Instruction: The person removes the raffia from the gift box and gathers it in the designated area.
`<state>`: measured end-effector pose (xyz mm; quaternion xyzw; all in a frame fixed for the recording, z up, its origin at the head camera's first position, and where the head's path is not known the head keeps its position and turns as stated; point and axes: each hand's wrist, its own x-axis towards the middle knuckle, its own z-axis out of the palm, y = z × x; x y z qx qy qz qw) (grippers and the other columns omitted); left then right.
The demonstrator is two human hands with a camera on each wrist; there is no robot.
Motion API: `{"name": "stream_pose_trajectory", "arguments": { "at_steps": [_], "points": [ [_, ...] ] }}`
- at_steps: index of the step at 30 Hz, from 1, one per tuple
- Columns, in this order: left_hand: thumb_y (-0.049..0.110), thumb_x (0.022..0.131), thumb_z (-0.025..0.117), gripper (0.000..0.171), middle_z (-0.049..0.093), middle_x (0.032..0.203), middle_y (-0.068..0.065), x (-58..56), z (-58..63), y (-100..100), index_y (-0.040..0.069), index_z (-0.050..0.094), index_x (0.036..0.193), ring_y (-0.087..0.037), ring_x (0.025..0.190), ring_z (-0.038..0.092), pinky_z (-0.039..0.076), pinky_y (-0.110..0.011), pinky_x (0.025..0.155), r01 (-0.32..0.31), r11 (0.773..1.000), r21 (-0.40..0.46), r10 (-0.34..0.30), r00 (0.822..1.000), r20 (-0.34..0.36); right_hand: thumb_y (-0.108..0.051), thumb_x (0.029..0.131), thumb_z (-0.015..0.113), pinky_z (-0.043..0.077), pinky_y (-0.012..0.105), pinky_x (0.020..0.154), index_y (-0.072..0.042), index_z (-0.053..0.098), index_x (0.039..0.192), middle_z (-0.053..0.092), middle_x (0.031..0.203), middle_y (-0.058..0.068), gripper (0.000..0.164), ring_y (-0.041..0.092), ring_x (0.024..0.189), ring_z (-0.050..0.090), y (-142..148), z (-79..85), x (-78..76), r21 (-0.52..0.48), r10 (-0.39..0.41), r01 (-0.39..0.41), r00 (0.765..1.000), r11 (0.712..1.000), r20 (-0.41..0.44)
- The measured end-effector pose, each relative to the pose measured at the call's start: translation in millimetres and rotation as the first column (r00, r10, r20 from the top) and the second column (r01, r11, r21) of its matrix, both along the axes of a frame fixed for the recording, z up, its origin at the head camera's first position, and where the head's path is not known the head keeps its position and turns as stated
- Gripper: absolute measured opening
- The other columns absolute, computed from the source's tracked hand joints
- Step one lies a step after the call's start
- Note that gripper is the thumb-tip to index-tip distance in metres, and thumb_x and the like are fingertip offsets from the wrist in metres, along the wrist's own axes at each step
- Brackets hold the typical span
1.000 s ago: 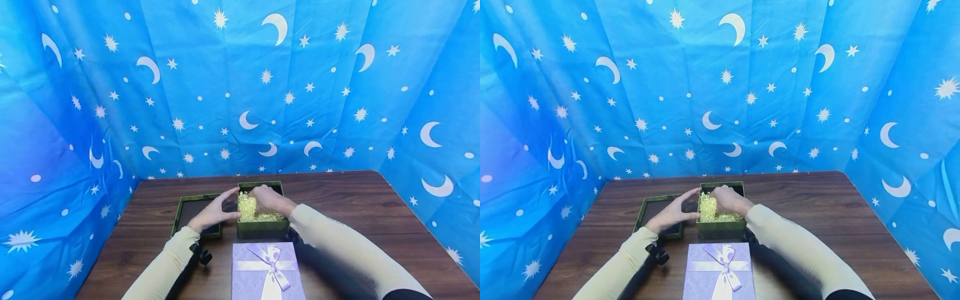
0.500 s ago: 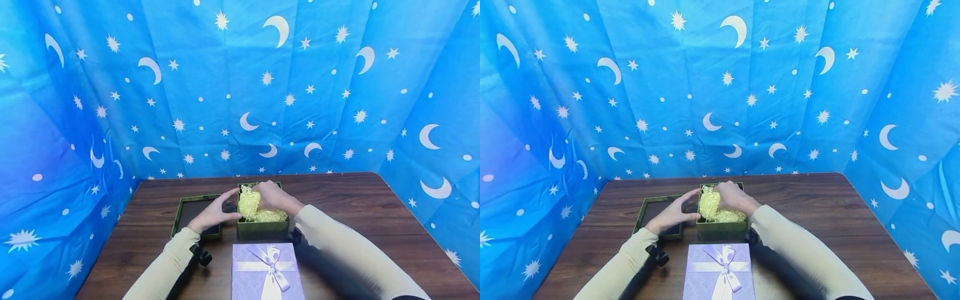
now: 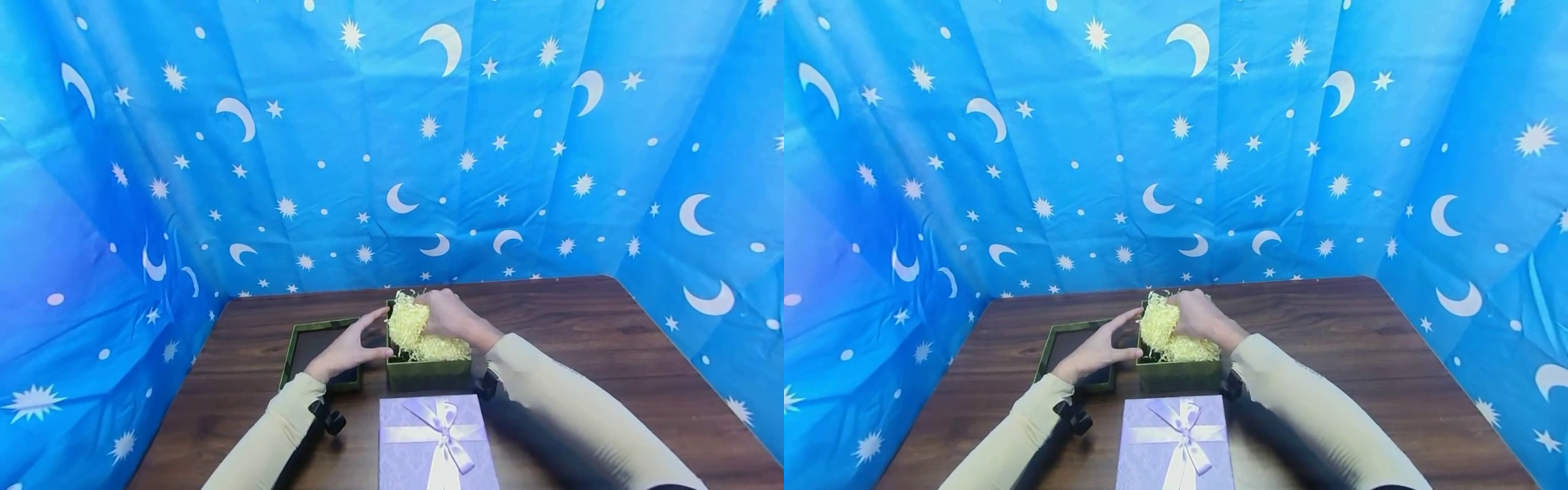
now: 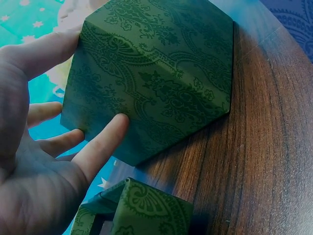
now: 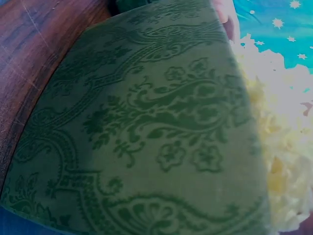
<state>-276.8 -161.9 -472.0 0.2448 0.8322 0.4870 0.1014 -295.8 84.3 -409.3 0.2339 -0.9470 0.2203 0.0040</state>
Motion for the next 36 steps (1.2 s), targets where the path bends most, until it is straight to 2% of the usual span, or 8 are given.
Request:
{"name": "stream_pose_trajectory", "arguments": {
  "at_steps": [6, 10, 14, 15, 17, 19, 21, 36],
  "points": [
    [0.039, 0.082, 0.078, 0.090, 0.028, 0.159, 0.000, 2.0, -1.2, -1.4, 0.027, 0.026, 0.155, -0.033, 0.144, 0.029, 0.032, -0.057, 0.111, -0.009, 1.000, -0.004, 0.009, 1.000, 0.000, -0.006, 0.064, 0.082, 0.054, 0.029, 0.070, -0.007, 0.066, 0.125, 0.067, 0.123, 0.012, 0.063, 0.018, 0.085, 0.064, 2.1, 7.7, 2.2, -0.019, -0.018, 0.017, 0.999, 1.000, -0.031],
    [0.039, 0.083, 0.077, 0.091, 0.028, 0.159, -0.001, 3.0, -0.5, -1.0, 0.023, 0.026, 0.155, -0.033, 0.145, 0.027, 0.031, -0.058, 0.112, -0.016, 1.000, -0.011, 0.016, 1.000, -0.001, -0.005, 0.064, 0.081, 0.053, 0.031, 0.064, -0.006, 0.065, 0.127, 0.067, 0.124, 0.013, 0.065, 0.015, 0.066, 0.060, 4.1, 12.6, 3.3, -0.039, -0.029, 0.029, 0.999, 0.999, -0.019],
    [0.037, 0.083, 0.078, 0.088, 0.028, 0.159, 0.001, 3.6, -0.1, 0.3, 0.028, 0.027, 0.154, -0.031, 0.146, 0.026, 0.030, -0.058, 0.113, -0.029, 0.999, -0.015, 0.030, 1.000, 0.005, -0.002, 0.064, 0.078, 0.049, 0.049, 0.095, -0.007, 0.065, 0.127, 0.067, 0.124, 0.013, 0.064, 0.011, 0.058, 0.055, 7.5, 17.9, 5.4, -0.056, -0.037, 0.036, 0.999, 0.998, -0.015],
    [0.036, 0.084, 0.077, 0.087, 0.028, 0.159, 0.001, 3.2, -0.5, 0.7, 0.030, 0.027, 0.154, -0.031, 0.146, 0.026, 0.030, -0.058, 0.112, -0.027, 0.999, -0.017, 0.027, 1.000, 0.002, -0.002, 0.064, 0.078, 0.049, 0.050, 0.095, -0.008, 0.065, 0.127, 0.066, 0.124, 0.013, 0.065, 0.011, 0.057, 0.054, 8.8, 19.3, 6.0, -0.061, -0.042, 0.041, 0.999, 0.997, -0.010],
    [0.034, 0.085, 0.076, 0.085, 0.027, 0.159, 0.001, 1.6, -1.5, 2.0, 0.032, 0.027, 0.154, -0.032, 0.146, 0.026, 0.030, -0.059, 0.112, -0.017, 1.000, -0.018, 0.017, 1.000, -0.006, -0.001, 0.065, 0.077, 0.051, 0.047, 0.090, -0.007, 0.064, 0.128, 0.068, 0.121, 0.013, 0.065, 0.011, 0.055, 0.052, 11.6, 21.9, 7.0, -0.066, -0.049, 0.048, 0.999, 0.997, -0.011],
    [0.031, 0.086, 0.076, 0.084, 0.027, 0.159, 0.000, 0.7, -1.3, 2.9, 0.031, 0.027, 0.154, -0.033, 0.146, 0.026, 0.030, -0.060, 0.112, -0.010, 1.000, -0.014, 0.010, 1.000, -0.015, 0.000, 0.065, 0.076, 0.054, 0.036, 0.069, -0.008, 0.065, 0.127, 0.069, 0.120, 0.012, 0.064, 0.010, 0.053, 0.049, 14.1, 24.7, 7.3, -0.079, -0.054, 0.054, 0.999, 0.995, -0.006],
    [0.029, 0.086, 0.075, 0.084, 0.028, 0.159, 0.000, 0.0, -0.5, 3.3, 0.028, 0.027, 0.154, -0.034, 0.145, 0.026, 0.030, -0.060, 0.112, -0.008, 1.000, -0.006, 0.008, 1.000, -0.020, 0.001, 0.066, 0.074, 0.045, 0.027, 0.051, -0.009, 0.065, 0.128, 0.069, 0.120, 0.012, 0.064, 0.011, 0.050, 0.046, 16.0, 27.9, 7.2, -0.095, -0.055, 0.055, 0.998, 0.994, 0.002],
    [0.028, 0.086, 0.076, 0.085, 0.029, 0.159, 0.002, 2.6, 2.2, 1.8, 0.028, 0.026, 0.155, -0.028, 0.145, 0.029, 0.031, -0.057, 0.112, -0.025, 0.999, -0.034, 0.024, 1.000, -0.010, 0.004, 0.066, 0.070, 0.032, 0.022, 0.045, -0.004, 0.061, 0.132, 0.068, 0.103, 0.011, 0.067, 0.008, 0.044, 0.031, 32.3, 51.5, 17.6, -0.131, -0.084, 0.082, 0.996, 0.988, -0.009]
  ]
}}
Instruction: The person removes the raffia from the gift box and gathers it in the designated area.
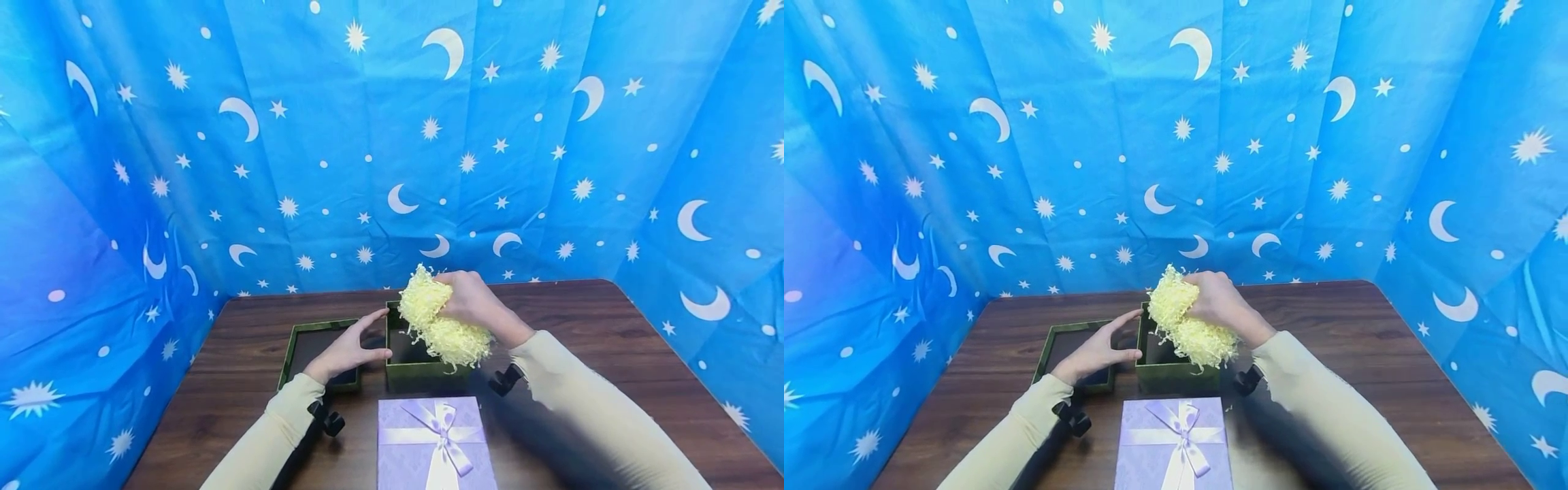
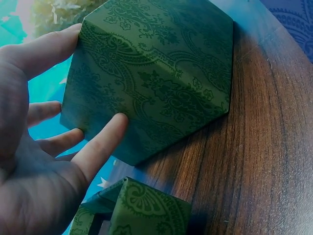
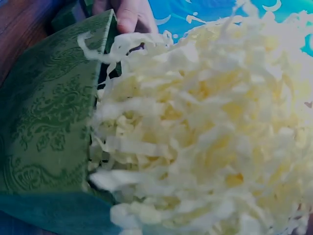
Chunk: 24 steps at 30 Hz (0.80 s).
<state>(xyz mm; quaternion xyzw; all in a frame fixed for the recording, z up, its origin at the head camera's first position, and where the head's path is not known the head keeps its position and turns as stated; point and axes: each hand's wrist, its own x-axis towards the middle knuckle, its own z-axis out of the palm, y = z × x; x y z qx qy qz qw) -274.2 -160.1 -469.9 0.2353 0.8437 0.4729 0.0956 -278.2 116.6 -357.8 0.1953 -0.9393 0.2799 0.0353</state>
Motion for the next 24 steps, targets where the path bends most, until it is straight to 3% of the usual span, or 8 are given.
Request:
{"name": "stream_pose_trajectory", "arguments": {
  "at_steps": [3, 8, 12, 18, 24],
  "points": [
    [0.030, 0.086, 0.076, 0.084, 0.029, 0.158, 0.000, 0.7, -1.7, -1.2, 0.030, 0.027, 0.154, -0.030, 0.145, 0.029, 0.032, -0.058, 0.112, 0.003, 1.000, 0.014, -0.003, 1.000, 0.007, 0.004, 0.065, 0.068, 0.033, 0.022, 0.045, -0.002, 0.060, 0.133, 0.068, 0.106, 0.013, 0.068, 0.008, 0.044, 0.030, 5.2, 2.1, 2.4, -0.007, 0.000, 0.000, 1.000, 1.000, -0.004],
    [0.033, 0.085, 0.076, 0.084, 0.029, 0.158, 0.000, 0.7, -4.2, -1.8, 0.032, 0.028, 0.153, -0.031, 0.143, 0.032, 0.035, -0.057, 0.110, 0.007, 0.999, 0.038, -0.007, 1.000, 0.010, 0.003, 0.064, 0.068, 0.034, 0.023, 0.045, -0.001, 0.059, 0.133, 0.064, 0.125, 0.018, 0.069, 0.008, 0.044, 0.029, 15.5, 5.6, 4.6, -0.008, -0.010, 0.010, 1.000, 1.000, -0.015],
    [0.030, 0.086, 0.076, 0.084, 0.029, 0.158, -0.001, 0.8, -4.6, -0.9, 0.030, 0.027, 0.154, -0.032, 0.141, 0.035, 0.036, -0.056, 0.109, 0.019, 0.999, 0.047, -0.020, 1.000, 0.016, 0.001, 0.065, 0.070, 0.039, 0.025, 0.052, -0.001, 0.057, 0.135, 0.061, 0.130, 0.021, 0.071, 0.008, 0.045, 0.033, 27.1, 6.8, 6.9, 0.007, -0.044, 0.045, 0.999, 0.999, -0.007],
    [0.026, 0.087, 0.075, 0.083, 0.029, 0.158, 0.000, 0.3, -3.1, -1.0, 0.030, 0.027, 0.154, -0.030, 0.141, 0.035, 0.036, -0.055, 0.110, 0.014, 0.999, 0.045, -0.015, 1.000, 0.019, 0.001, 0.067, 0.072, 0.041, 0.027, 0.055, 0.002, 0.055, 0.135, 0.058, 0.131, 0.024, 0.070, 0.009, 0.044, 0.035, 46.5, 4.7, 6.6, 0.022, -0.080, 0.080, 0.997, 0.997, -0.004],
    [0.031, 0.086, 0.075, 0.083, 0.028, 0.159, 0.001, 1.1, -3.3, -3.0, 0.035, 0.027, 0.153, -0.031, 0.142, 0.034, 0.034, -0.057, 0.111, 0.013, 0.999, 0.048, -0.014, 0.999, 0.030, -0.005, 0.068, 0.076, 0.046, 0.032, 0.062, 0.002, 0.058, 0.132, 0.066, 0.119, 0.023, 0.067, 0.010, 0.047, 0.042, 63.5, 0.7, 8.2, 0.012, -0.096, 0.096, 0.995, 0.995, -0.040]
  ]
}}
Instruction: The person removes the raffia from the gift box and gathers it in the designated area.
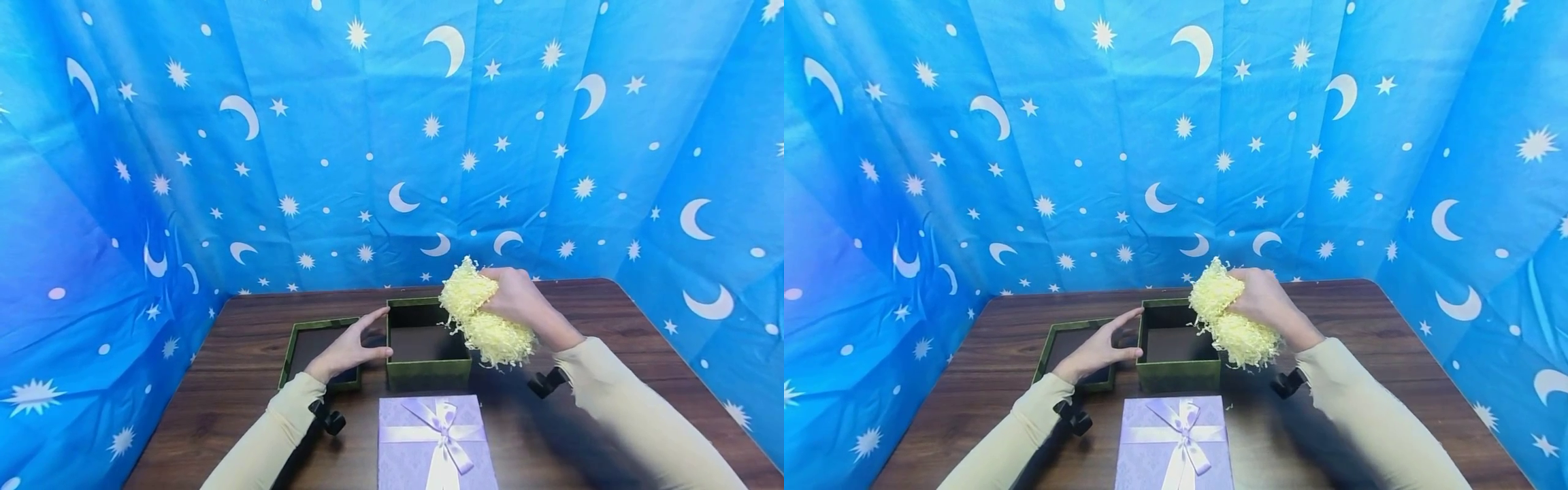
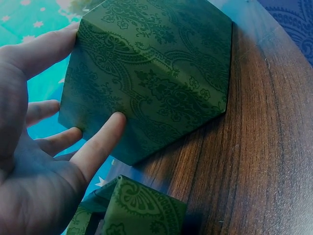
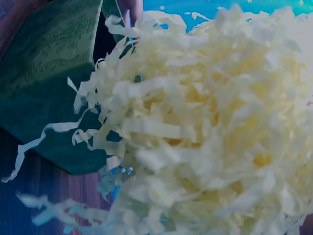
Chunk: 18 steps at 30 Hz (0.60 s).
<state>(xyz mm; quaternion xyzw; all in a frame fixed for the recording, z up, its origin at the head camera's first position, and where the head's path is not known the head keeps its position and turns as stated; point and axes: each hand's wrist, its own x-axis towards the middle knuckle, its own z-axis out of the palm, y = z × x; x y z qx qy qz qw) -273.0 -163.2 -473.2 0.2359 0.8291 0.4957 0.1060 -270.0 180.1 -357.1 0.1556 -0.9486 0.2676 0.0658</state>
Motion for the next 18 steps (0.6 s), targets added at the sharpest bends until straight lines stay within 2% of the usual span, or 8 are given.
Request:
{"name": "stream_pose_trajectory", "arguments": {
  "at_steps": [4, 12, 18],
  "points": [
    [0.035, 0.085, 0.076, 0.084, 0.029, 0.158, 0.002, -1.0, -1.2, 0.1, 0.035, 0.027, 0.153, -0.029, 0.143, 0.032, 0.033, -0.058, 0.111, -0.008, 1.000, -0.018, 0.008, 1.000, -0.010, -0.005, 0.067, 0.075, 0.045, 0.031, 0.062, 0.002, 0.058, 0.132, 0.068, 0.114, 0.023, 0.068, 0.011, 0.046, 0.042, 10.0, -2.4, 0.6, -0.004, -0.015, 0.014, 1.000, 1.000, -0.010],
    [0.024, 0.087, 0.074, 0.082, 0.029, 0.158, 0.001, 0.4, 0.6, 0.9, 0.032, 0.027, 0.154, -0.029, 0.143, 0.032, 0.033, -0.057, 0.111, -0.011, 1.000, -0.015, 0.011, 1.000, 0.000, -0.010, 0.068, 0.077, 0.047, 0.035, 0.066, 0.000, 0.060, 0.130, 0.072, 0.099, 0.017, 0.065, 0.012, 0.051, 0.046, 30.2, -7.5, 0.7, 0.018, -0.053, 0.054, 0.998, 0.998, -0.042],
    [0.026, 0.087, 0.075, 0.083, 0.028, 0.159, 0.000, -1.1, 0.1, 1.2, 0.032, 0.027, 0.154, -0.029, 0.143, 0.033, 0.034, -0.056, 0.111, -0.007, 1.000, -0.010, 0.007, 1.000, -0.003, -0.013, 0.069, 0.078, 0.049, 0.038, 0.070, -0.001, 0.060, 0.131, 0.070, 0.109, 0.021, 0.065, 0.015, 0.058, 0.052, 45.6, -14.6, 2.4, 0.012, -0.085, 0.086, 0.996, 0.996, -0.028]
  ]
}}
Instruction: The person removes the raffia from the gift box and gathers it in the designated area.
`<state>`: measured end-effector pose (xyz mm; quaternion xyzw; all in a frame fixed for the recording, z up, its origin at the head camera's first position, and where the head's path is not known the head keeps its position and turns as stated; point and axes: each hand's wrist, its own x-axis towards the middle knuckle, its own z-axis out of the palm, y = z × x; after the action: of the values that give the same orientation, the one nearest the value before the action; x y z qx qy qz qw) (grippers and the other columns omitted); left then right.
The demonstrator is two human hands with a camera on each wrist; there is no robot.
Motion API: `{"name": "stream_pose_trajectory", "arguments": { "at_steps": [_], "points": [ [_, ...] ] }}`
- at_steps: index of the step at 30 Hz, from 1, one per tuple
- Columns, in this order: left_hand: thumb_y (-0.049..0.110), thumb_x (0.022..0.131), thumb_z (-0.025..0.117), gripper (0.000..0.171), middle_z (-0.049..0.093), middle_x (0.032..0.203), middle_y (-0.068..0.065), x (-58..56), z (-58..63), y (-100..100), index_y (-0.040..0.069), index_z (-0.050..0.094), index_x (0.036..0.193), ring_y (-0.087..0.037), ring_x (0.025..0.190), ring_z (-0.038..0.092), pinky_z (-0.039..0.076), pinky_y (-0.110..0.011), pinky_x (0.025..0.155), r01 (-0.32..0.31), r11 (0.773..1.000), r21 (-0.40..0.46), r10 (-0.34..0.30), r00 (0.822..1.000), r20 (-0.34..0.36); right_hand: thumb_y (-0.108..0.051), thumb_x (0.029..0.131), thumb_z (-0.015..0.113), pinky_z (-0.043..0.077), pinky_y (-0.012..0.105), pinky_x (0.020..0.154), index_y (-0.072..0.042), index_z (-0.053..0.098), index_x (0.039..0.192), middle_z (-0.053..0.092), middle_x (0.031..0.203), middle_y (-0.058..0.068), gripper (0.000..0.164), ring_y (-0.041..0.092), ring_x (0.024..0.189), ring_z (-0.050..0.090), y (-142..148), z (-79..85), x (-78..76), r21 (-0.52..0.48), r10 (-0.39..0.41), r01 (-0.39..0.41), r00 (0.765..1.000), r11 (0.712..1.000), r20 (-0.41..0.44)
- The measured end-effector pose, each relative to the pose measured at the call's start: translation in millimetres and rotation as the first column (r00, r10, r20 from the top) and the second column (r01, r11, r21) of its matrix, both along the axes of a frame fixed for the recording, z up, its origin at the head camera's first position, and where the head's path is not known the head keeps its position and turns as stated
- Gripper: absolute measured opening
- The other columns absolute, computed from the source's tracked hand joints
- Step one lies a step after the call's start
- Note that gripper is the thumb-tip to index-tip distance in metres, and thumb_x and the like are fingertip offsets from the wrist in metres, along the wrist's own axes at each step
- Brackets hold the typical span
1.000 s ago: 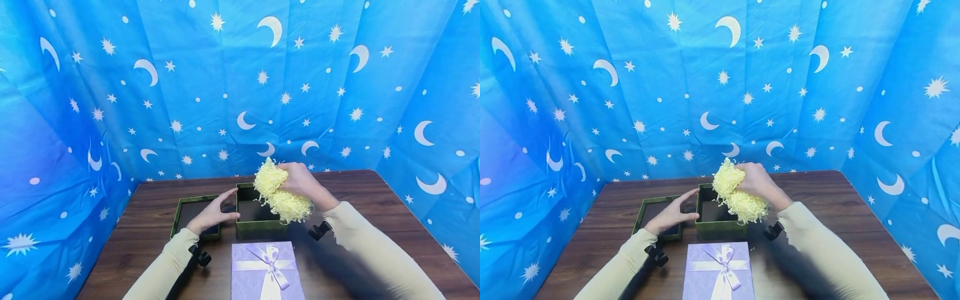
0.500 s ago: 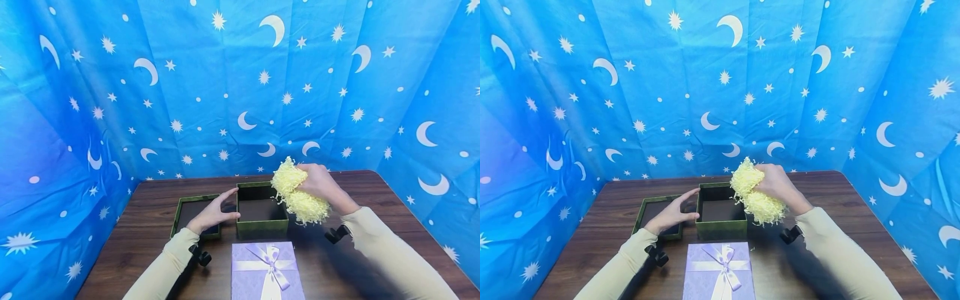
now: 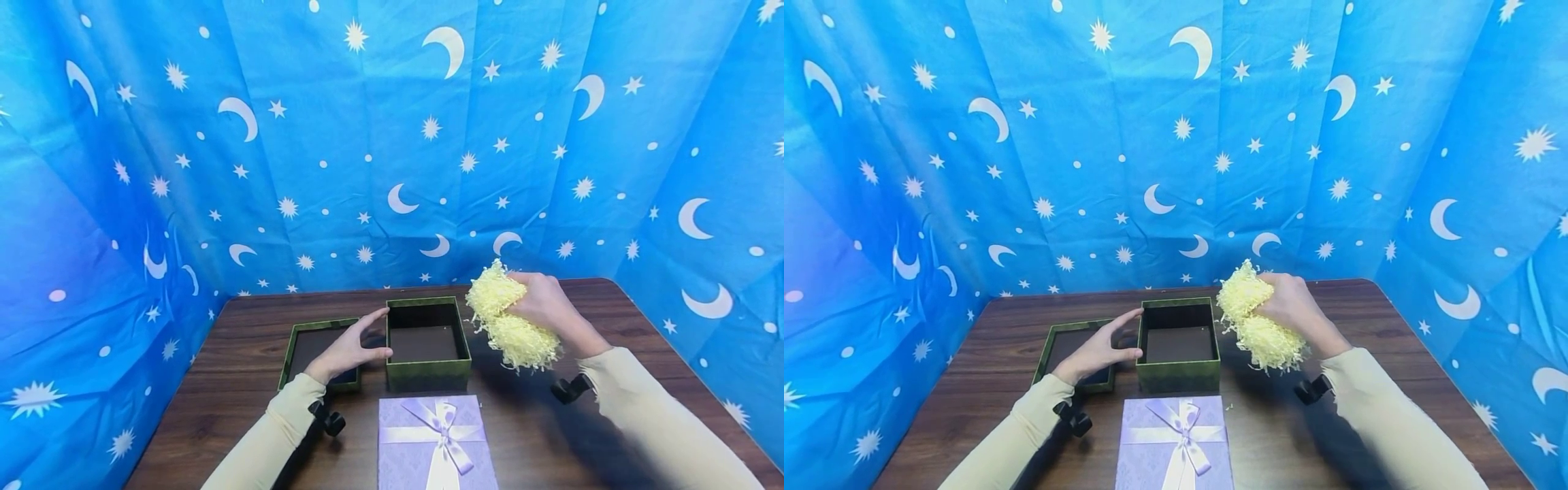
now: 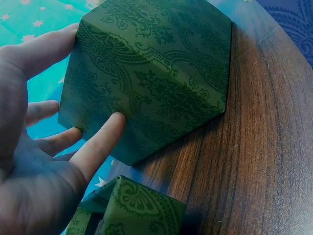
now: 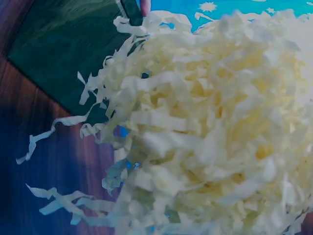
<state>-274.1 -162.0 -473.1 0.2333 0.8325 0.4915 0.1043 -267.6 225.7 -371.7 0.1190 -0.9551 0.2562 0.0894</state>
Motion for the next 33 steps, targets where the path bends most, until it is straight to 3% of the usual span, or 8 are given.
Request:
{"name": "stream_pose_trajectory", "arguments": {
  "at_steps": [9, 16, 20, 25, 27, 30, 33],
  "points": [
    [0.032, 0.086, 0.076, 0.083, 0.029, 0.158, 0.000, 2.0, -2.5, -1.5, 0.032, 0.027, 0.153, -0.029, 0.143, 0.033, 0.034, -0.055, 0.111, 0.012, 1.000, 0.014, -0.012, 1.000, 0.001, -0.013, 0.070, 0.078, 0.049, 0.041, 0.071, -0.003, 0.064, 0.123, 0.071, 0.103, 0.019, 0.056, 0.020, 0.069, 0.055, 22.9, -15.5, 5.4, -0.001, -0.023, 0.023, 1.000, 1.000, -0.002],
    [0.038, 0.084, 0.076, 0.085, 0.031, 0.157, -0.002, 2.3, -4.9, -4.1, 0.029, 0.028, 0.154, -0.031, 0.141, 0.036, 0.037, -0.055, 0.109, 0.023, 0.999, 0.035, -0.023, 1.000, -0.002, -0.014, 0.070, 0.078, 0.050, 0.052, 0.078, 0.004, 0.056, 0.131, 0.070, 0.104, 0.024, 0.067, 0.024, 0.071, 0.058, 38.0, -22.3, 9.0, 0.021, -0.051, 0.051, 0.999, 0.998, 0.008],
    [0.039, 0.084, 0.076, 0.085, 0.032, 0.157, -0.002, 2.6, -3.7, -4.1, 0.028, 0.028, 0.154, -0.031, 0.139, 0.039, 0.038, -0.054, 0.109, 0.023, 0.999, 0.039, -0.023, 1.000, -0.004, -0.014, 0.070, 0.078, 0.050, 0.049, 0.074, 0.005, 0.055, 0.131, 0.070, 0.101, 0.023, 0.068, 0.023, 0.070, 0.056, 44.6, -28.3, 10.1, 0.035, -0.067, 0.066, 0.997, 0.997, 0.043],
    [0.037, 0.084, 0.076, 0.085, 0.032, 0.157, -0.003, 3.4, -3.3, -4.8, 0.028, 0.028, 0.154, -0.033, 0.140, 0.037, 0.037, -0.056, 0.109, 0.027, 0.999, 0.040, -0.027, 1.000, 0.002, -0.016, 0.069, 0.080, 0.050, 0.046, 0.071, 0.005, 0.054, 0.131, 0.071, 0.080, 0.012, 0.071, 0.023, 0.068, 0.057, 50.0, -36.3, 11.0, 0.054, -0.076, 0.072, 0.994, 0.996, 0.075],
    [0.035, 0.085, 0.076, 0.084, 0.031, 0.157, -0.004, 3.4, -3.0, -4.7, 0.028, 0.028, 0.154, -0.033, 0.140, 0.038, 0.037, -0.056, 0.109, 0.031, 0.998, 0.047, -0.032, 0.999, 0.007, -0.017, 0.069, 0.081, 0.050, 0.049, 0.074, 0.006, 0.053, 0.132, 0.071, 0.080, 0.014, 0.073, 0.025, 0.070, 0.059, 51.9, -38.6, 11.2, 0.056, -0.077, 0.073, 0.994, 0.996, 0.083],
    [0.033, 0.086, 0.075, 0.083, 0.031, 0.157, -0.004, 2.7, -2.2, -4.0, 0.029, 0.028, 0.154, -0.030, 0.138, 0.040, 0.039, -0.054, 0.108, 0.034, 0.998, 0.056, -0.034, 0.999, 0.007, -0.017, 0.067, 0.082, 0.050, 0.054, 0.078, 0.006, 0.053, 0.132, 0.071, 0.096, 0.023, 0.074, 0.028, 0.076, 0.061, 55.2, -42.3, 10.5, 0.051, -0.083, 0.080, 0.994, 0.996, 0.074],
    [0.034, 0.085, 0.076, 0.083, 0.032, 0.157, -0.002, 1.6, -2.2, -3.4, 0.030, 0.028, 0.153, -0.029, 0.138, 0.041, 0.041, -0.053, 0.107, 0.033, 0.998, 0.062, -0.034, 0.999, 0.004, -0.016, 0.068, 0.081, 0.049, 0.055, 0.082, 0.006, 0.050, 0.136, 0.069, 0.104, 0.027, 0.077, 0.024, 0.071, 0.062, 58.8, -47.0, 9.8, 0.046, -0.087, 0.083, 0.991, 0.996, 0.099]
  ]
}}
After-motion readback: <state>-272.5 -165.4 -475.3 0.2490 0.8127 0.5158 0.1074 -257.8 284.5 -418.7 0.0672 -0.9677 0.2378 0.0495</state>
